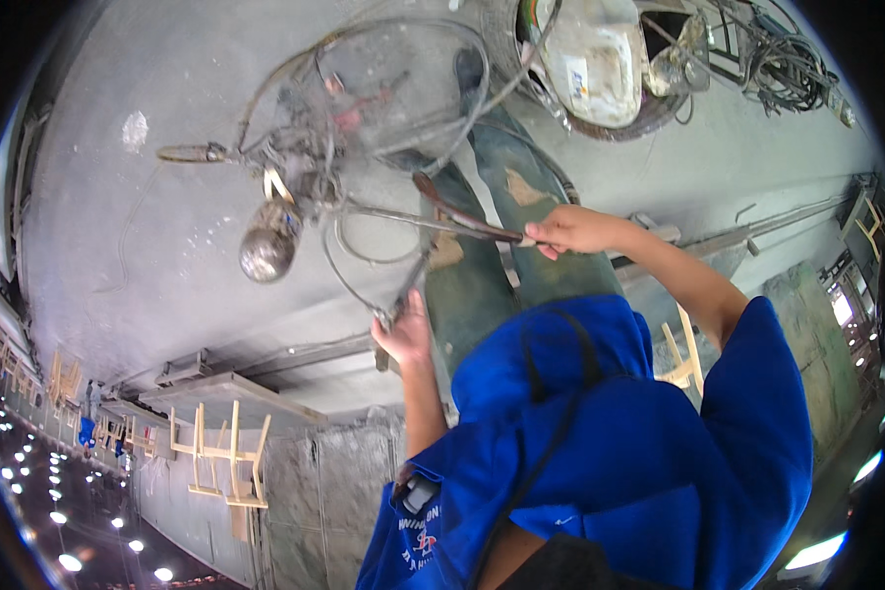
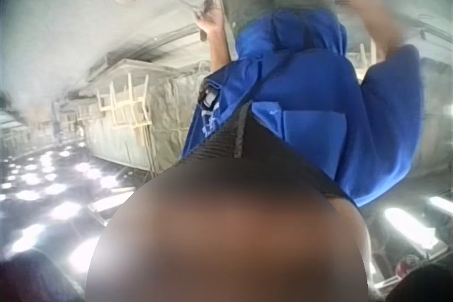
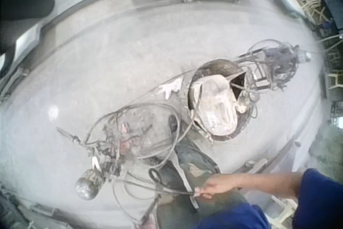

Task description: The person uses a handheld spray gun to apply a light-colored finish to multiple wooden chair frames. They lift and rotate each chair to coat all sides, then place it back on the floor before moving to the next one.

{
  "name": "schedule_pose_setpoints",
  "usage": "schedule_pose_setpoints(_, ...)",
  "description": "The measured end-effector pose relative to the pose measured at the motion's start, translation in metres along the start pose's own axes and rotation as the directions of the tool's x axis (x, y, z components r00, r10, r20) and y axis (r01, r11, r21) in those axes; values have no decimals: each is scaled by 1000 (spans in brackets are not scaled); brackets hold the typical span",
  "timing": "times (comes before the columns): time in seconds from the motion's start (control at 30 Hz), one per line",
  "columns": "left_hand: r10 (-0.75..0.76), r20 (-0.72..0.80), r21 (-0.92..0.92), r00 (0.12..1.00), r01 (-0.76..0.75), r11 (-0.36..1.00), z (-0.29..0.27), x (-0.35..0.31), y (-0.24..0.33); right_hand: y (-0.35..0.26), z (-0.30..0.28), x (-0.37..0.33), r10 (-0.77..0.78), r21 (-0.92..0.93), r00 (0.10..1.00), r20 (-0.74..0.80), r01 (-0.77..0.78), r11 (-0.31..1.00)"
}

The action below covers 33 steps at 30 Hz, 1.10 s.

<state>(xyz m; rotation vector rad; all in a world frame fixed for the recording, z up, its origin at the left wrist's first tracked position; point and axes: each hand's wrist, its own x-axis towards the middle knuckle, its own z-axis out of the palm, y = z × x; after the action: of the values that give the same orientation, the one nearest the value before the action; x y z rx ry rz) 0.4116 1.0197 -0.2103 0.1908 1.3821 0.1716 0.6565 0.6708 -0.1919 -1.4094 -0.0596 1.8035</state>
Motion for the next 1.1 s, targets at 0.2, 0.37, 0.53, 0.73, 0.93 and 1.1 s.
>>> schedule_pose_setpoints(0.2, -73, -224, 165, 972, 112, 980, 7, 45, 85, -39, 101, -72, -300, -419, 951, 79, 305, 856)
schedule_pose_setpoints(0.37, 298, 12, 652, 954, -234, 721, 132, 56, 128, -37, 127, -77, -280, -422, 957, 81, 287, 860)
schedule_pose_setpoints(0.53, -142, 462, 737, 875, -291, 610, 247, 71, 136, -15, 138, -93, -356, -419, 933, -47, 305, 855)
schedule_pose_setpoints(0.73, -290, 416, 706, 862, -105, 701, 251, 107, 143, 18, 154, -120, -315, -329, 925, -212, 236, 914)
schedule_pose_setpoints(0.93, -259, 539, 598, 802, -147, 788, 256, 101, 115, 26, 177, -134, -275, -327, 876, -395, 146, 934)
schedule_pose_setpoints(1.1, -94, 422, 672, 902, -242, 700, 299, 78, 68, 22, 173, -135, -255, -357, 884, -392, 109, 928)
